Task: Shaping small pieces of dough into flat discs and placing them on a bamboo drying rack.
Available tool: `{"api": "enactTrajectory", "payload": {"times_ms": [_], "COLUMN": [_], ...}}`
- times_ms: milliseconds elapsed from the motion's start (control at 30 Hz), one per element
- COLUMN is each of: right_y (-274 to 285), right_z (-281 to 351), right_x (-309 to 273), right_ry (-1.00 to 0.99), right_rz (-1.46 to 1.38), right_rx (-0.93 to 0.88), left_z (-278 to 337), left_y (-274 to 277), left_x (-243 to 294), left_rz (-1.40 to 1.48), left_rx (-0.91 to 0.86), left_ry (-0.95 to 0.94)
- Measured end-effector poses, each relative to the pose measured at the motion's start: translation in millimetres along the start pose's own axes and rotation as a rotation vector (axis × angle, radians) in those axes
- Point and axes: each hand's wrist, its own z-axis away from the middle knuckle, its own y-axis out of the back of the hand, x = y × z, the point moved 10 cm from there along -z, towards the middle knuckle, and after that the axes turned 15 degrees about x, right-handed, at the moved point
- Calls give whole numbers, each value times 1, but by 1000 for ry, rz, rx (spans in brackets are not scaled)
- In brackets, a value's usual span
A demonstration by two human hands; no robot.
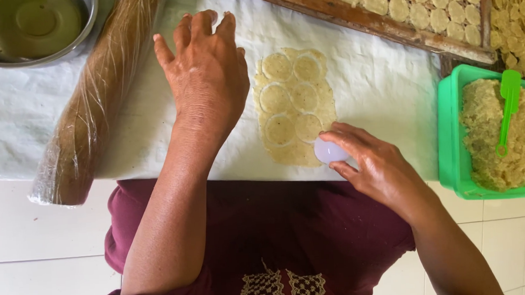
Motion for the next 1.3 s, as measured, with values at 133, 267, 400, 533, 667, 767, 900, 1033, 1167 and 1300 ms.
{"api": "enactTrajectory", "payload": {"times_ms": [133,267,400,533,667,767,900,1033,1167,1300], "right_y": [4,50,52,34,15,3,-8,-13,-14,-17], "right_z": [11,8,9,3,-5,-9,-12,-13,-15,-17], "right_x": [60,59,50,16,-26,-43,-51,-54,-60,-58], "right_ry": [-292,-297,-280,-141,-42,-4,26,35,75,35], "right_rz": [-320,-323,-279,-234,-111,-74,-79,-62,-49,-21], "right_rx": [-98,87,94,77,15,-15,-42,-48,-38,-63], "left_z": [0,-2,-1,-2,-3,-3,-4,-5,-5,-5], "left_y": [1,6,5,2,2,1,-2,-3,0,1], "left_x": [-2,-2,-3,-3,-3,-3,-3,-3,-1,0], "left_rz": [-7,18,16,6,17,19,8,15,7,21], "left_rx": [-47,-22,3,-10,10,15,-1,-8,43,45], "left_ry": [21,13,14,37,34,43,59,72,46,51]}}
